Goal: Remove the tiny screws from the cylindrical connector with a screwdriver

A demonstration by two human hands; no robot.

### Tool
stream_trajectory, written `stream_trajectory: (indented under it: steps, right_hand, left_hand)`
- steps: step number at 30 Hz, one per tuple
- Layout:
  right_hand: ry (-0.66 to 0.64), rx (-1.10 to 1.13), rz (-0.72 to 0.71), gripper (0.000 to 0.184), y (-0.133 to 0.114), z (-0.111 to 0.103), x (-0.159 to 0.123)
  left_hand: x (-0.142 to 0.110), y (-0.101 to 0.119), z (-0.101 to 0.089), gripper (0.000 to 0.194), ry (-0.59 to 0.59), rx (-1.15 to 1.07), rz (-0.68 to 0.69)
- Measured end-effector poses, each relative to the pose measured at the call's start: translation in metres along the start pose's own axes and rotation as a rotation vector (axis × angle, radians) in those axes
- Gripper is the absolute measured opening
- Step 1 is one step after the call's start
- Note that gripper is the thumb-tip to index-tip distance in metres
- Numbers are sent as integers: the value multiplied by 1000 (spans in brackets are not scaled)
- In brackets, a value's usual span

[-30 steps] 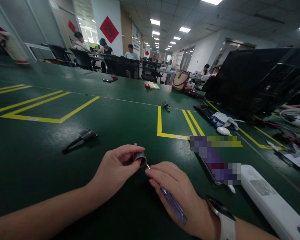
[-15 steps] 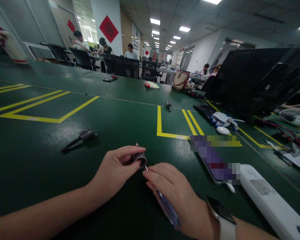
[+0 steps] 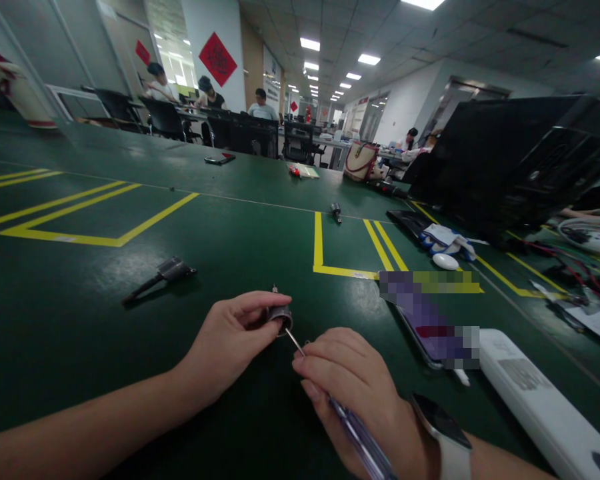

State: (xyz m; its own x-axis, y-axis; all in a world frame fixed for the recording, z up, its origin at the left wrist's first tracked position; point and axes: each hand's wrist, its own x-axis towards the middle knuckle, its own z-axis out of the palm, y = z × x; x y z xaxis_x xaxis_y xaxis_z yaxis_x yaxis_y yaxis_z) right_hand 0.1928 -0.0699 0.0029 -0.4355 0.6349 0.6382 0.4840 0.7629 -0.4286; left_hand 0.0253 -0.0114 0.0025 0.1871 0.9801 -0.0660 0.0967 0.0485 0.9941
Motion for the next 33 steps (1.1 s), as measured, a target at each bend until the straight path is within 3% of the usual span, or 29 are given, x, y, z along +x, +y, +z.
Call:
stream_trajectory:
  steps: [7, 11, 15, 23, 28, 33]
  right_hand:
    - [42, -28, -75, 17, 2, 0, -1]
    - [-98, -57, -150, 22, 4, -2, 2]
    - [-248, -145, -101, 21, 3, -3, 4]
    - [-314, -241, -53, 17, -1, 3, 4]
    - [-204, -186, 5, 20, 0, 2, 0]
    - [85, 57, 207, 27, 9, -2, -5]
  left_hand:
    - [2, -4, 0, 27, -5, 0, 7]
    - [0, -3, 0, 26, -21, -24, -3]
    - [-4, 1, 2, 27, -29, -127, -54]
    - [-7, 9, 3, 25, 54, -304, -134]
    - [-2, 9, 0, 21, 100, -255, -89]
    - [1, 4, -6, 30, 47, -190, -118]
